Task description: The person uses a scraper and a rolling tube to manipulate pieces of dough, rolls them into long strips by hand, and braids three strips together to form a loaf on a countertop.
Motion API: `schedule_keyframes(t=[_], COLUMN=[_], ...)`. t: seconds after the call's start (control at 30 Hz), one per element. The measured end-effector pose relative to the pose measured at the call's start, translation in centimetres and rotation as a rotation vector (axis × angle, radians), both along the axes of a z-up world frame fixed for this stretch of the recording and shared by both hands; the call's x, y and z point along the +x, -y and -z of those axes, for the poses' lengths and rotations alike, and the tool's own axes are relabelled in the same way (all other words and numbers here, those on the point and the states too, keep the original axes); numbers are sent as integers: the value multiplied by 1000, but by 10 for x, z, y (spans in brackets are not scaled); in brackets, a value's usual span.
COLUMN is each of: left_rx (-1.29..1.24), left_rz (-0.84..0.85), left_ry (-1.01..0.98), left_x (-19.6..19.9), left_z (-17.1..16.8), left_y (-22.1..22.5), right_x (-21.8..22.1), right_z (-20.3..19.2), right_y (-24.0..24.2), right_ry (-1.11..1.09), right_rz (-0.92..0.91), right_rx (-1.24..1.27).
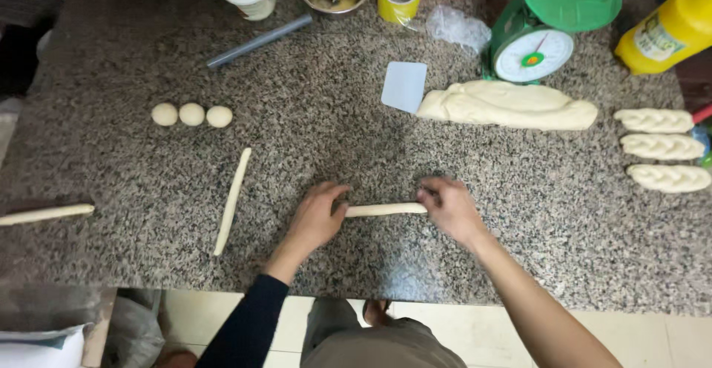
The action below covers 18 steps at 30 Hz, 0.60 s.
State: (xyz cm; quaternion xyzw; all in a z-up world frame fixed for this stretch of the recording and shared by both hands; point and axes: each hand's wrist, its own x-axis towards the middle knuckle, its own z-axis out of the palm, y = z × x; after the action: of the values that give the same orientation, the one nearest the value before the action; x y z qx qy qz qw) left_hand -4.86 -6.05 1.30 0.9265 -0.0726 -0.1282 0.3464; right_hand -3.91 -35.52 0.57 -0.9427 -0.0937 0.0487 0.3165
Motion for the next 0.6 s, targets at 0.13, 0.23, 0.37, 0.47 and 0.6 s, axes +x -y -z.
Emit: schedule_keyframes(t=[0.13, 0.23, 0.37, 0.47, 0.6], left_rx=[-25, 14, 125, 59, 279], left_rz=[-22, 21, 151, 285, 273], left_ry=[178, 250, 303, 204, 288], left_x=[20, 20, -37, -111, -109], left_z=[11, 33, 53, 42, 43], left_y=[37, 72, 69, 49, 55], right_x=[10, 11, -40, -115, -109], right_z=[2, 16, 27, 22, 33], right_y=[-38, -73, -71, -61, -67], right_ry=[108, 210, 90, 173, 226], right_rz=[144, -24, -227, -227, -131], right_rx=[70, -82, -423, -212, -305])
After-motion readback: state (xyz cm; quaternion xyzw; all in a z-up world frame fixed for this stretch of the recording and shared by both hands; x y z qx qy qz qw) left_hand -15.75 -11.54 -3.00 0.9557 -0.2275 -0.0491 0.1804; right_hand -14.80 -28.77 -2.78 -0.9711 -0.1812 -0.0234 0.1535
